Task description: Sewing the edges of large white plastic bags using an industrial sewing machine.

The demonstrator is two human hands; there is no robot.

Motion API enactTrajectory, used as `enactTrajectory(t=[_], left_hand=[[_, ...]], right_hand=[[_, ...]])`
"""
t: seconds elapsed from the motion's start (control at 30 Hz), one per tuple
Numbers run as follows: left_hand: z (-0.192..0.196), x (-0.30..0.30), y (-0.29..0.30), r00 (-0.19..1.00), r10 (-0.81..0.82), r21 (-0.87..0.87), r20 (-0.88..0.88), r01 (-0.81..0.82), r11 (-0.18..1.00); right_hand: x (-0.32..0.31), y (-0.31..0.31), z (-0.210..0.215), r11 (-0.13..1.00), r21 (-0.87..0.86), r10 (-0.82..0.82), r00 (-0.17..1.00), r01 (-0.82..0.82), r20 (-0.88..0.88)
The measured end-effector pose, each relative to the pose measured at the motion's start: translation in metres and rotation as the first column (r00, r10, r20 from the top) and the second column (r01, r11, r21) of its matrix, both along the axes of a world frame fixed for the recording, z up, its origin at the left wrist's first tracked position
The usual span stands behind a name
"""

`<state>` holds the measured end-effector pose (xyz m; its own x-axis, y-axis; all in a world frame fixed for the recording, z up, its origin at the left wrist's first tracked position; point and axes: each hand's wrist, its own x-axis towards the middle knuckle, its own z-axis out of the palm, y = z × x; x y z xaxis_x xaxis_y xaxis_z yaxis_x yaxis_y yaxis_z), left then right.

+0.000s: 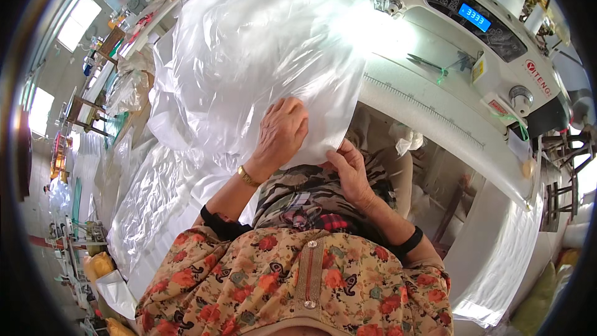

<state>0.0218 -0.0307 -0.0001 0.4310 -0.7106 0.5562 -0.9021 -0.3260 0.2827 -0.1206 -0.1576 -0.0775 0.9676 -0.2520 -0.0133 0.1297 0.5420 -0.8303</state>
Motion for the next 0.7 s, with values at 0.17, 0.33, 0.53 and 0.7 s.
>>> enactTrajectory(t=[0.17, 0.33, 0.53, 0.7], left_hand=[[0.023, -0.013, 0.010, 0.871, -0.180, -0.186, -0.458, 0.104, 0.977], [0.009, -0.009, 0.004, 0.954, -0.065, -0.060, -0.294, 0.050, 0.997], [-0.014, 0.005, -0.007, 0.998, 0.033, 0.283, 0.057, -0.048, 0.958], [0.002, 0.003, 0.003, 0.996, -0.001, 0.099, 0.091, -0.008, 0.995]], right_hand=[[0.006, 0.009, 0.004, 0.999, -0.020, -0.031, 1.000, 0.031, 0.000], [0.006, 0.012, 0.002, 0.996, -0.069, -0.048, 0.998, 0.050, 0.029], [0.005, 0.014, 0.004, 0.995, -0.068, -0.072, 0.996, 0.075, 0.049], [0.001, 0.012, 0.000, 0.995, -0.066, -0.071, 0.997, 0.072, 0.015]])
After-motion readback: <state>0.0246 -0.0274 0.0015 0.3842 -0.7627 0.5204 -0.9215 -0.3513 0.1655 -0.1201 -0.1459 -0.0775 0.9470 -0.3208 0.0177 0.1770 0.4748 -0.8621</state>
